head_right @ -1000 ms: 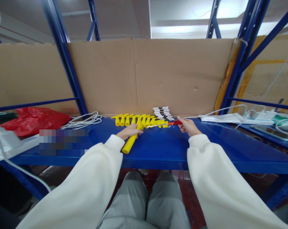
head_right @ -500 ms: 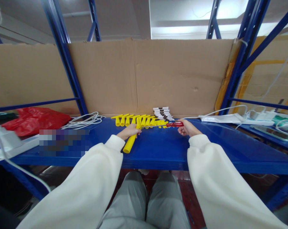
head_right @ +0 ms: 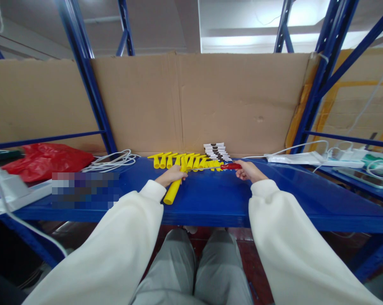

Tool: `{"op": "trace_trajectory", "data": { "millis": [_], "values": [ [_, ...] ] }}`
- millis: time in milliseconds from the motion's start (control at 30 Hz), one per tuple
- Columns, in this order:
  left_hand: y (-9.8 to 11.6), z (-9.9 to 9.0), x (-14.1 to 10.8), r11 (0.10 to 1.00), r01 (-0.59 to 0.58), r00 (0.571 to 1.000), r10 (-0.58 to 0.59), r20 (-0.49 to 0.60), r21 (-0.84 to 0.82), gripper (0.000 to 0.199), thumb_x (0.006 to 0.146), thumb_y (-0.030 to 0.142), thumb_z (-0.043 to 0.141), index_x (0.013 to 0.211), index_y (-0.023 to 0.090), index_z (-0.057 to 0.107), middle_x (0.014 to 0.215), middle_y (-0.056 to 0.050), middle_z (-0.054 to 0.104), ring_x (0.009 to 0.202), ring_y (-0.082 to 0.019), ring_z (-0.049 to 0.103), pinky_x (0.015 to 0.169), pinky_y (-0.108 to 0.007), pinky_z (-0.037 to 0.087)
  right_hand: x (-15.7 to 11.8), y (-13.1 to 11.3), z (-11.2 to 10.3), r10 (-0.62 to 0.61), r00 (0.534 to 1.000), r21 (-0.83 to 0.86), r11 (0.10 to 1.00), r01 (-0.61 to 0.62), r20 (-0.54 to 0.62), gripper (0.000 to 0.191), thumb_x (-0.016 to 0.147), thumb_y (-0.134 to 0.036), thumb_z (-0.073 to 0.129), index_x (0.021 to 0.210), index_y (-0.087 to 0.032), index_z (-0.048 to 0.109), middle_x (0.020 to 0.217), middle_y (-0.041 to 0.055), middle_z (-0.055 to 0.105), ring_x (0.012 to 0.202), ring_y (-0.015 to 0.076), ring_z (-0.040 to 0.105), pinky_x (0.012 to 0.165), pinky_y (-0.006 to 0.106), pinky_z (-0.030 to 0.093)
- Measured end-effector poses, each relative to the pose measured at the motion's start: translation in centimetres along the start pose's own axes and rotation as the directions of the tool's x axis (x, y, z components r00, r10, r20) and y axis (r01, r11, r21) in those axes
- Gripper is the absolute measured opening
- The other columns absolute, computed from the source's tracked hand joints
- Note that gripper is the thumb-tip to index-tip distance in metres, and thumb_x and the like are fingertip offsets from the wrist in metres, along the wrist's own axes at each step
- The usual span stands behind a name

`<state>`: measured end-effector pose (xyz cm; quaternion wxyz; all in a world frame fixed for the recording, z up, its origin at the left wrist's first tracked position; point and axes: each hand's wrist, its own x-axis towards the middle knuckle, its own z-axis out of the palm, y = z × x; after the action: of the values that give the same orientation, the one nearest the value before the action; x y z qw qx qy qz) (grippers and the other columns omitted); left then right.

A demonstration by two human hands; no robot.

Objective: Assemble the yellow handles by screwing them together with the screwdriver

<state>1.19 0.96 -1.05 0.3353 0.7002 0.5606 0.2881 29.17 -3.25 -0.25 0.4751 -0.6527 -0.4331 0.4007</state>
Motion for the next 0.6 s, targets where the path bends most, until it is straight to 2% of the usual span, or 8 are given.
{"op": "trace_trajectory", "data": {
  "millis": [300,500,600],
  "values": [
    [-0.1,0.0,0.1,1.000,-0.025,1.000,0.025,0.008,0.015,0.020,0.070,0.004,0.058,0.054,0.014,0.056,0.051,-0.001,0.056,0.048,-0.012,0.052,0.054,-0.023,0.044,1.6,1.1,-0.8,-0.096,0.995,0.098,0.991,0.093,0.030,0.026,0.094,-0.039,0.056,0.077,-0.019,0.055,0.044,-0.0017,0.050,0.036,0.0096,0.040,0.036,0.021,0.026],
    [-0.2,0.0,0.3,1.000,-0.002,1.000,0.002,-0.006,0.025,0.024,0.072,0.004,0.059,0.052,0.015,0.054,0.050,0.000,0.055,0.047,-0.011,0.051,0.052,-0.021,0.043,1.6,0.9,-1.1,-0.161,0.973,0.217,0.968,0.123,0.166,0.022,0.092,-0.028,0.051,0.073,-0.019,0.053,0.048,0.0002,0.054,0.038,0.0103,0.044,0.039,0.023,0.031],
    [-0.1,0.0,0.2,1.000,-0.003,1.000,0.003,-0.009,0.003,0.024,0.071,0.002,0.059,0.052,0.015,0.054,0.049,0.001,0.055,0.048,-0.011,0.051,0.054,-0.021,0.044,1.1,0.8,-0.9,-0.215,0.970,0.192,0.963,0.191,0.114,0.022,0.092,-0.029,0.057,0.073,-0.019,0.051,0.049,0.0001,0.057,0.038,0.0092,0.045,0.039,0.021,0.033]
  ]
}}
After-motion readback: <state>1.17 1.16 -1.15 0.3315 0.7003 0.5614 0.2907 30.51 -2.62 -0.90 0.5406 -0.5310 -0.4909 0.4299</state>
